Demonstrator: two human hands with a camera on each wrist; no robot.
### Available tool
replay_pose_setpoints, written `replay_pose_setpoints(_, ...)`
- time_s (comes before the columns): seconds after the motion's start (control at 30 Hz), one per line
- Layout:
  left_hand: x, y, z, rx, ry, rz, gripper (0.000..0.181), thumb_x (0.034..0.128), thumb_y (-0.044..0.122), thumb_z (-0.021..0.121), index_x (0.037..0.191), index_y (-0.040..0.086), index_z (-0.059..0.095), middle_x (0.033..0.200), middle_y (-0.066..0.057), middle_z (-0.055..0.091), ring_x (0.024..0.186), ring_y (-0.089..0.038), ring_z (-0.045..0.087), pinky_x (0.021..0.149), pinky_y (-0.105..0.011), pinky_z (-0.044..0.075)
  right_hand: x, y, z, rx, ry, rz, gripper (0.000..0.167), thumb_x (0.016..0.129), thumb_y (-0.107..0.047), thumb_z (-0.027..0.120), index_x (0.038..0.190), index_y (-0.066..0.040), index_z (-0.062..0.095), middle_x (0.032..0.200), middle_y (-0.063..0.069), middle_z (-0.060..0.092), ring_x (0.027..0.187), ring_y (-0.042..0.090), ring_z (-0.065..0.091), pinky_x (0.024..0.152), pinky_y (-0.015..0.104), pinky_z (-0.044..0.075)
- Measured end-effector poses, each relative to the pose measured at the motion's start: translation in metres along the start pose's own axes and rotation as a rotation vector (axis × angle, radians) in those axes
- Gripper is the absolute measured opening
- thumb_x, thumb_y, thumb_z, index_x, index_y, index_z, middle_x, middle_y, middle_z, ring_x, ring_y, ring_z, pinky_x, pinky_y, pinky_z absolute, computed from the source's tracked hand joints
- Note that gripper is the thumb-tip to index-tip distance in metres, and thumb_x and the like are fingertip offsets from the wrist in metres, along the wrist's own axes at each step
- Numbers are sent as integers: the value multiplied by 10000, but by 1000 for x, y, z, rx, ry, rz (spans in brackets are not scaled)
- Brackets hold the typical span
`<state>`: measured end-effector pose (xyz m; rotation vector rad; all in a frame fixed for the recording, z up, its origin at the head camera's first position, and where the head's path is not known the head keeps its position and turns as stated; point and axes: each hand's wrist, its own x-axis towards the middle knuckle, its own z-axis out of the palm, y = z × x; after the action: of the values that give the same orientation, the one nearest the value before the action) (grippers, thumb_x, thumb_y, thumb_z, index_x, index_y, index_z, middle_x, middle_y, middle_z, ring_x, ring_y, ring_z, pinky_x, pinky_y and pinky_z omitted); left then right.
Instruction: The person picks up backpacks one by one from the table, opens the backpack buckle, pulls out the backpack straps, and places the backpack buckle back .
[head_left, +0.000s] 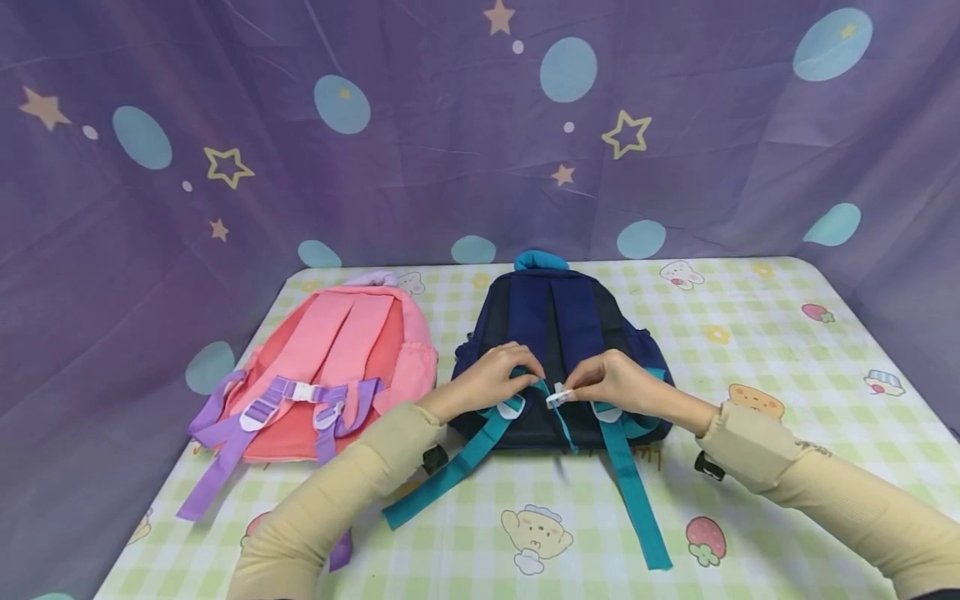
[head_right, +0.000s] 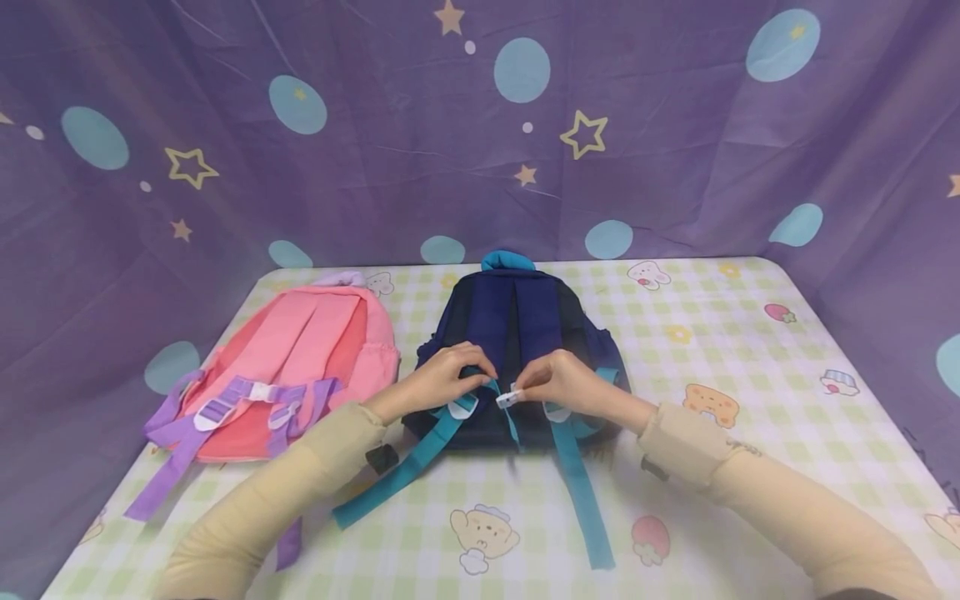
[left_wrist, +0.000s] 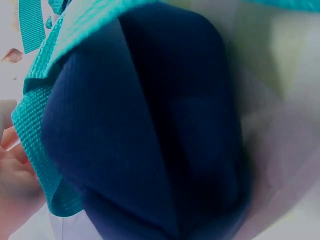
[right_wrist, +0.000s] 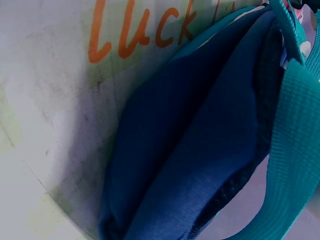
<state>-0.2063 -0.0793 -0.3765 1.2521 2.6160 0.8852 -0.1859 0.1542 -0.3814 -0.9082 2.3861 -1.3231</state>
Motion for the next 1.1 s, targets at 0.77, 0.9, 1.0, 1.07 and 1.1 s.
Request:
replay_pose_setpoints(0.77,-1,-11,0,-34,132,-36,112,907,25,599,987,32,677,977,-86,648,928,-214,623,804,-248,497,-2,0,1,26,-27,-1,84,855,-3,656,905,34,712,921,154,705,820,203,692,695,242,553)
replay_pose_setpoints(0.9,0,-13,1,-36,147,-35,112,904,17,600,981,29,681,969,-88,648,929,-214,625,812,-255,500,-2,1,1,30,-38,-7,82,850,-4,661,900,34,714,913,151,708,806,184,691,683,240,551)
replay_pose_setpoints(1.0,0,-14,2,-36,163,-35,111,898,8,604,973,26,685,961,-89,649,927,-214,627,816,-262,504,-3,2,0,35,-50,-8,81,845,-3,667,897,36,715,887,142,712,786,188,690,669,233,546)
replay_pose_setpoints(1.07,0,-15,2,-39,168,-37,112,896,3,604,970,23,686,959,-90,649,925,-217,628,817,-267,505,-3,3,0,39,-58,-10,82,842,-3,670,897,38,715,873,137,713,778,192,688,665,231,544)
replay_pose_setpoints(1.1,0,-15,2,-40,170,-38,113,895,1,603,970,22,685,960,-91,648,925,-217,628,817,-269,506,-3,3,0,40,-61,-11,82,841,-3,671,897,39,715,870,136,713,775,196,688,663,231,544)
